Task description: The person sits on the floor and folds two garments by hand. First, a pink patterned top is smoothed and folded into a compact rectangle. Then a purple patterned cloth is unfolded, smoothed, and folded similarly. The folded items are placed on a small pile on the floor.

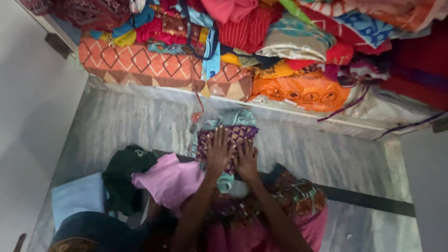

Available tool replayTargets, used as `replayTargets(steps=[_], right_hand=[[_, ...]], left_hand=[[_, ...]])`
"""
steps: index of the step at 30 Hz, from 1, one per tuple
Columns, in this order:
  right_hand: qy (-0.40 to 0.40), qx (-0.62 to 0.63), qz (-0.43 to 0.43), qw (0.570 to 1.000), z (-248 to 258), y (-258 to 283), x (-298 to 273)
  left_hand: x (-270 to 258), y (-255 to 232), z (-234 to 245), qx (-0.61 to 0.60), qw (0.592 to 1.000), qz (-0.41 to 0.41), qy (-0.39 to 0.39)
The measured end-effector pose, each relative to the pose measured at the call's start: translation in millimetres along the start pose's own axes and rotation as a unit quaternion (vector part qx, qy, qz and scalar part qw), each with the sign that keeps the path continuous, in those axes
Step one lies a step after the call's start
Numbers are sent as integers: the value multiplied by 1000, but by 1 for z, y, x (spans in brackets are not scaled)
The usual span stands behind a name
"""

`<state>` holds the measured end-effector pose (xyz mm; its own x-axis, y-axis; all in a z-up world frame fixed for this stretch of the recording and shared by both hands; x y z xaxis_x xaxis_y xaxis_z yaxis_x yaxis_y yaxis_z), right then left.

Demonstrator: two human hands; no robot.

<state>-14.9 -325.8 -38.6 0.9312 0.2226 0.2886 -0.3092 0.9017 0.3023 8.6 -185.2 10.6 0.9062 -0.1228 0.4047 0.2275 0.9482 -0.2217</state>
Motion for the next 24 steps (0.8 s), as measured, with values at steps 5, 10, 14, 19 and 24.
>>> replayTargets(steps=[5,10,14,19,24], right_hand=[[11,30,-23,999,4,5,1],[12,40,-36,998,8,2,-2],[-8,43,-37,998,2,0,1],[-48,22,-11,999,-4,1,-1],[-28,8,57,998,-7,-3,-7]], left_hand=[[4,29,10,7,998,61,35],[19,65,34,-32,995,99,-7],[60,91,46,-51,997,50,-41],[75,29,35,-104,992,-29,-60],[11,-69,9,-100,992,-31,-64]])
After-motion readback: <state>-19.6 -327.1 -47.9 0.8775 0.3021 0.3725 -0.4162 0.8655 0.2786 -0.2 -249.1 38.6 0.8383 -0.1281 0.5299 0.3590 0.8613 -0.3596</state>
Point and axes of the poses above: each hand's wrist, its own x-axis towards the middle knuckle, its own z-axis out of the back of the hand, y = z × x, the point moved 5 cm from there along x, towards the middle knuckle, and after that the axes turned 1 degree about z, right-handed, at the moved point
